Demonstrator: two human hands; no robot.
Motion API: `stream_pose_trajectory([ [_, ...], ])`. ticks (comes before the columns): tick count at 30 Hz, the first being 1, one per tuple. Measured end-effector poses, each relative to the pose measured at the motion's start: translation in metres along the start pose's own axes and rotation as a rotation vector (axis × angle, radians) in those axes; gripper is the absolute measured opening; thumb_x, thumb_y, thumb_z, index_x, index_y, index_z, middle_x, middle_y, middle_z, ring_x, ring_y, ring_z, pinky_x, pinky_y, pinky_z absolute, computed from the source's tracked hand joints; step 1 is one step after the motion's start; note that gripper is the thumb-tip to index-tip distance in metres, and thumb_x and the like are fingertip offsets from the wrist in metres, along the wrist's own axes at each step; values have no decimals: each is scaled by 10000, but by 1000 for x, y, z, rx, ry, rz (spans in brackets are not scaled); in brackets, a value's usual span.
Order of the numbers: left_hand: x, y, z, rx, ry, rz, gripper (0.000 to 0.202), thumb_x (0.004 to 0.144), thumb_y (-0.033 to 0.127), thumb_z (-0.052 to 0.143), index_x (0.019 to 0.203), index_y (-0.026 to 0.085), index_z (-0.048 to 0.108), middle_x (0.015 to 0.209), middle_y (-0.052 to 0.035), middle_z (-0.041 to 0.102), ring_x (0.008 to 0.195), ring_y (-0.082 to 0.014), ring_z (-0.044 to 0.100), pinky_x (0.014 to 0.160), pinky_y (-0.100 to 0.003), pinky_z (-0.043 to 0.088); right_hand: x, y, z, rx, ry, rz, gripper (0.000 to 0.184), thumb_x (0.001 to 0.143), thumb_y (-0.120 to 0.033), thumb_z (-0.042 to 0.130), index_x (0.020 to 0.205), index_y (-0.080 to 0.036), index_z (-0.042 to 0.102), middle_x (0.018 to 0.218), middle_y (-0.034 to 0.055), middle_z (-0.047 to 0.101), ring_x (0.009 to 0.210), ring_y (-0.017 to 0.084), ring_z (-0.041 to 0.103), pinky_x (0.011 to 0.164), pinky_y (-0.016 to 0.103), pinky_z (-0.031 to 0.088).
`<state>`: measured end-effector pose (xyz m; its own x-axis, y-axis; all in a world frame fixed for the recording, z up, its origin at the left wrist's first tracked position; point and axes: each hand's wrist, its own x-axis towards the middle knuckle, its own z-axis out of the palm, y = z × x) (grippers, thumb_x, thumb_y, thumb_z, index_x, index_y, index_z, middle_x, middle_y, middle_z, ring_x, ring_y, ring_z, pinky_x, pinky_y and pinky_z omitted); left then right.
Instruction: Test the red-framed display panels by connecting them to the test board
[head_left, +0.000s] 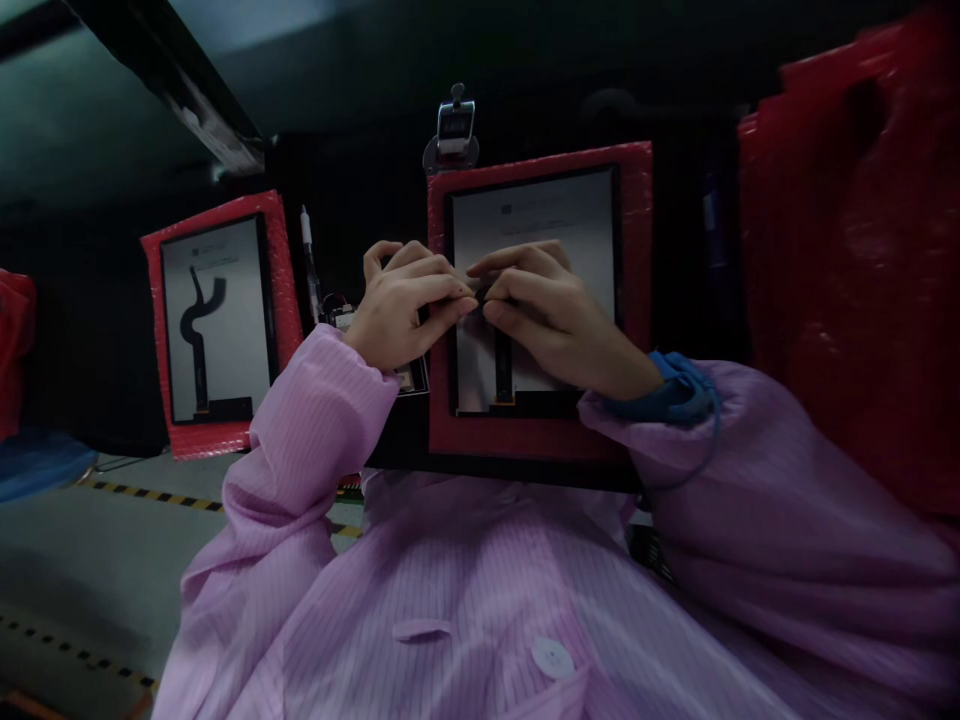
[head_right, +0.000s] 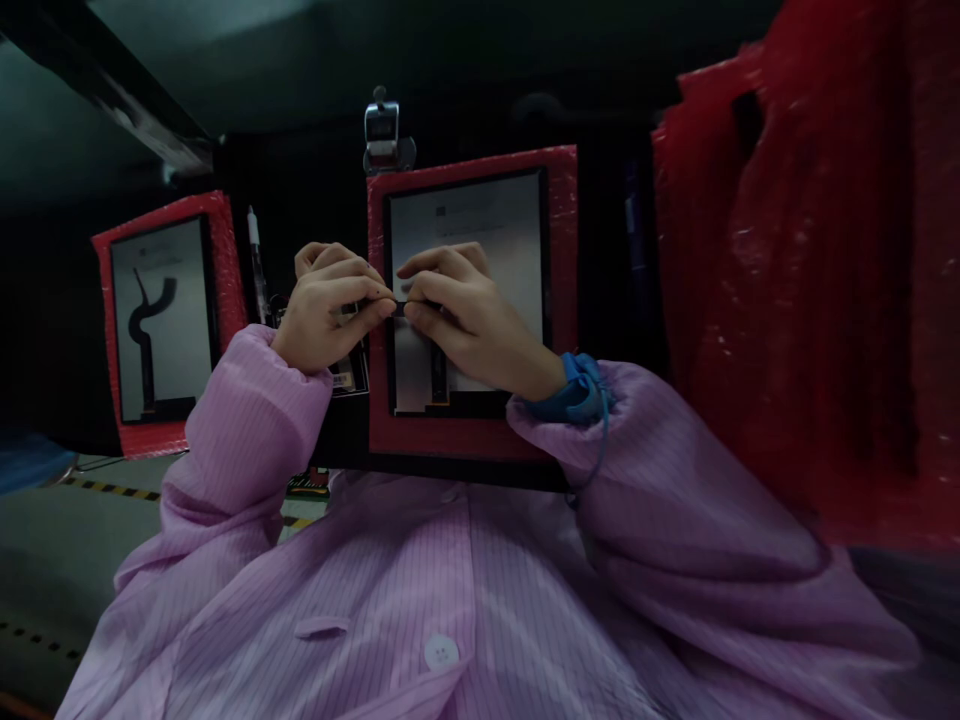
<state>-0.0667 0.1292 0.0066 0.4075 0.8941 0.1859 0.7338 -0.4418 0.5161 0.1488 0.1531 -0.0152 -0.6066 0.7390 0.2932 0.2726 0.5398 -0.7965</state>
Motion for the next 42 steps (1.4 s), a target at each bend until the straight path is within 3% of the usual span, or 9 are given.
stream_pose_trajectory([
  [6,2,4,8,48,56,-41,280,974,392,588,765,221,664,808,7,678,956,-213,624,1107,-499,278,0,0,5,-28,-10,-15,288,1020,-414,506,848,-204,603,1218,75,654,1181,259,540,1062,474,447],
  [9,-2,9,1,84,108,-88,246,980,390,575,819,222,654,906,-24,688,1037,-239,621,1128,-503,283,-1,-5,6,-16,39,9,295,1039,-453,461,984,-223,637,1226,82,654,1215,258,542,1088,490,439],
  [12,-22,21,-7,98,339,-209,294,1053,414,413,1050,224,637,1139,-93,662,1190,-273,573,1115,-490,335,-4,-11,1,-13,147,76,320,1050,-438,429,1207,-226,610,1267,105,636,1238,260,544,1112,520,432],
  [15,-59,39,0,167,547,-313,318,1072,370,340,1111,208,611,1139,-120,639,1171,-269,574,1066,-467,410,-9,-14,-10,-53,253,173,356,1005,-385,499,1267,-167,602,1271,146,620,1207,276,561,1045,516,495],
  [19,-102,58,34,353,341,-403,382,1035,410,484,1284,166,638,1376,-215,552,1289,-329,522,1089,-504,435,-16,-15,-24,-54,362,274,348,919,-285,572,1234,-148,629,1260,143,630,1201,250,588,984,439,552],
  [23,-114,60,55,441,257,-427,453,1032,450,486,1399,224,626,1498,-216,481,1370,-369,483,1117,-550,427,-30,-14,-28,-43,456,366,284,893,-274,568,1147,-184,655,1241,121,653,1131,207,643,936,377,568],
  [28,-111,57,55,469,243,-419,428,1035,443,482,1385,267,654,1512,-194,506,1340,-365,527,1100,-569,453,-58,-11,-22,-5,537,504,232,863,-297,575,1057,-204,662,1114,96,698,1006,191,685,897,362,571],
  [33,-110,60,57,464,233,-451,428,1042,431,466,1391,271,656,1498,-189,549,1383,-378,516,1125,-590,439,-82,-15,-18,-83,601,582,308,838,-367,581,1076,-199,680,1145,124,703,1024,250,682,922,435,555],
  [42,-111,59,54,461,283,-419,448,1046,425,452,1412,232,625,1525,-193,519,1439,-365,471,1129,-568,454,-108,-23,-12,-305,365,553,509,889,-492,536,1256,-160,657,1228,180,675,1183,349,584,1043,568,493],
])
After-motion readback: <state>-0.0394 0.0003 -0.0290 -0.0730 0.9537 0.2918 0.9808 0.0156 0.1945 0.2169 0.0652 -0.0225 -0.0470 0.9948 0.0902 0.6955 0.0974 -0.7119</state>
